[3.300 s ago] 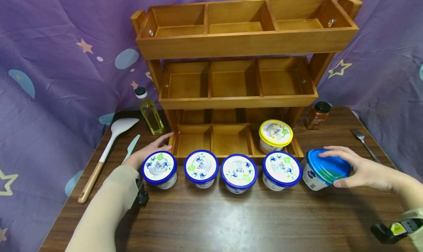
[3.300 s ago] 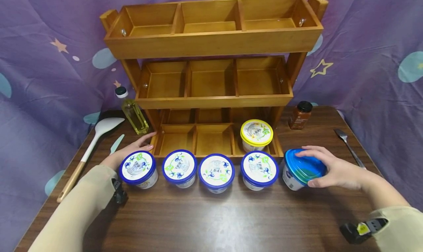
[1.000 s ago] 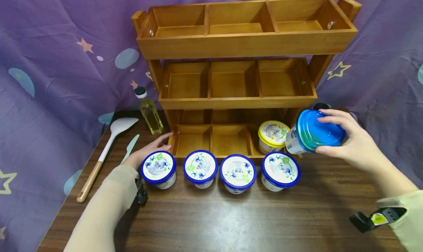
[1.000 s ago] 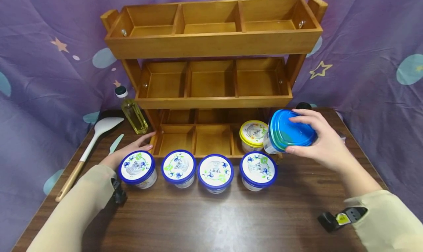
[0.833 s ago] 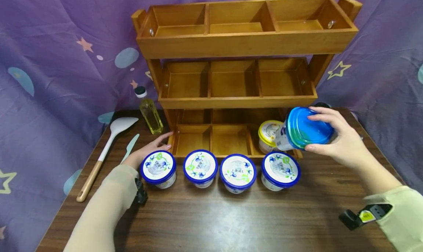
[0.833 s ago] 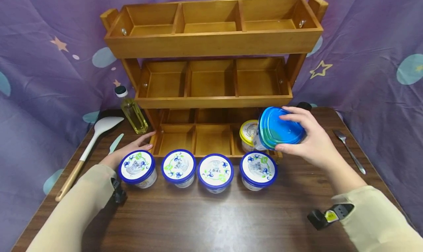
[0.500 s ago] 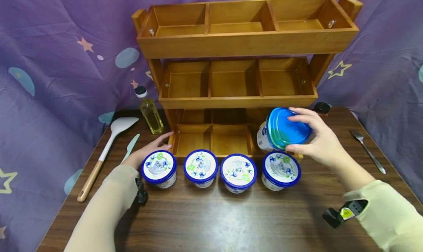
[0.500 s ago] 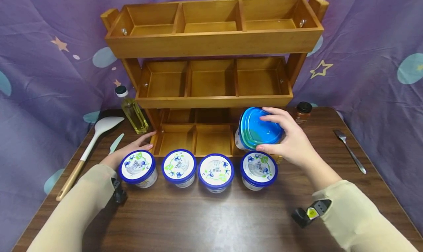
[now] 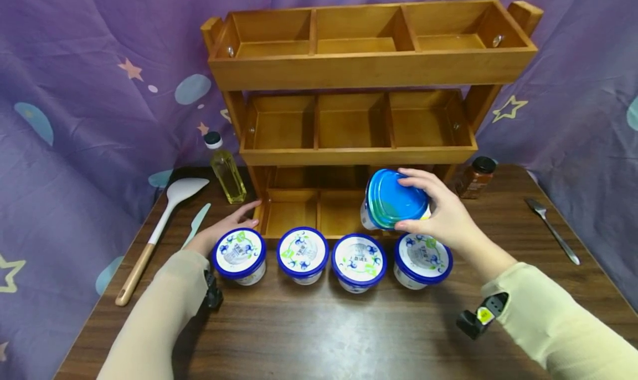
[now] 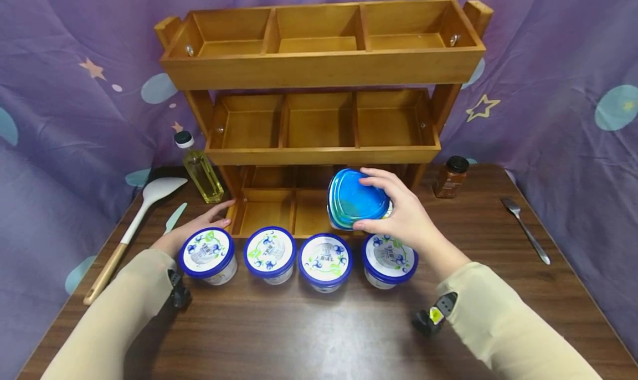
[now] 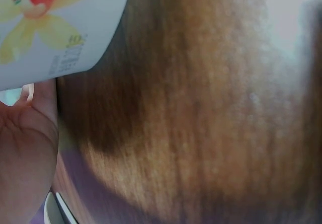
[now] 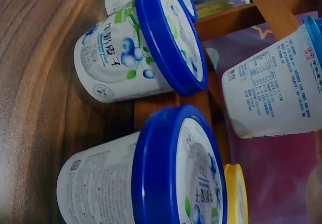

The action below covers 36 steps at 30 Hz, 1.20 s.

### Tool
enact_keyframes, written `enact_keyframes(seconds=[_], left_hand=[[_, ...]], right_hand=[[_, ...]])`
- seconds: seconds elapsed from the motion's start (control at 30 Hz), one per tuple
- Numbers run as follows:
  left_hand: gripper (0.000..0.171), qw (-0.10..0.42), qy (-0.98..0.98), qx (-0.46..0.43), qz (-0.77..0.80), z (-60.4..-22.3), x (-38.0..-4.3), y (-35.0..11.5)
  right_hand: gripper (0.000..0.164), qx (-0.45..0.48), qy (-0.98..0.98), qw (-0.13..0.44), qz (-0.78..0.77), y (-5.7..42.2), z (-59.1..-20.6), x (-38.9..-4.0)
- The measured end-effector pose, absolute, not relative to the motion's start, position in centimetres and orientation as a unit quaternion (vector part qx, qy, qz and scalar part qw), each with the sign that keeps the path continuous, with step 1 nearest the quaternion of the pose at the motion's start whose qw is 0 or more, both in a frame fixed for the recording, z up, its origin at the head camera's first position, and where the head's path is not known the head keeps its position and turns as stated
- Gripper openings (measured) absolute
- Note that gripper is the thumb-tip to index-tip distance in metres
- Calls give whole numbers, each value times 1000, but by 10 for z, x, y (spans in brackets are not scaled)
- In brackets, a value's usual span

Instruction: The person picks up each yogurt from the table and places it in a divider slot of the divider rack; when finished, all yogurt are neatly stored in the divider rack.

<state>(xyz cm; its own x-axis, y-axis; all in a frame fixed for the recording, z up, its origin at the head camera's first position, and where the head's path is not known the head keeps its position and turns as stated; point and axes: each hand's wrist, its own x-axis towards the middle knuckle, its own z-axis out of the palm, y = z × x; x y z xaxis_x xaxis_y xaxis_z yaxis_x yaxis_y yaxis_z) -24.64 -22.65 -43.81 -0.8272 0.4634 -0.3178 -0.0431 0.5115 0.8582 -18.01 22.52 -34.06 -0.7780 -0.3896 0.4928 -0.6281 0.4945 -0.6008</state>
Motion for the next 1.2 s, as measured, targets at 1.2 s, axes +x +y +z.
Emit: enact_keyframes(seconds=[1.2], left_hand=[[64,255,830,143,476,-440,-247,-227]], right_hand=[[66,256,-893,89,360,184,-369,-204]])
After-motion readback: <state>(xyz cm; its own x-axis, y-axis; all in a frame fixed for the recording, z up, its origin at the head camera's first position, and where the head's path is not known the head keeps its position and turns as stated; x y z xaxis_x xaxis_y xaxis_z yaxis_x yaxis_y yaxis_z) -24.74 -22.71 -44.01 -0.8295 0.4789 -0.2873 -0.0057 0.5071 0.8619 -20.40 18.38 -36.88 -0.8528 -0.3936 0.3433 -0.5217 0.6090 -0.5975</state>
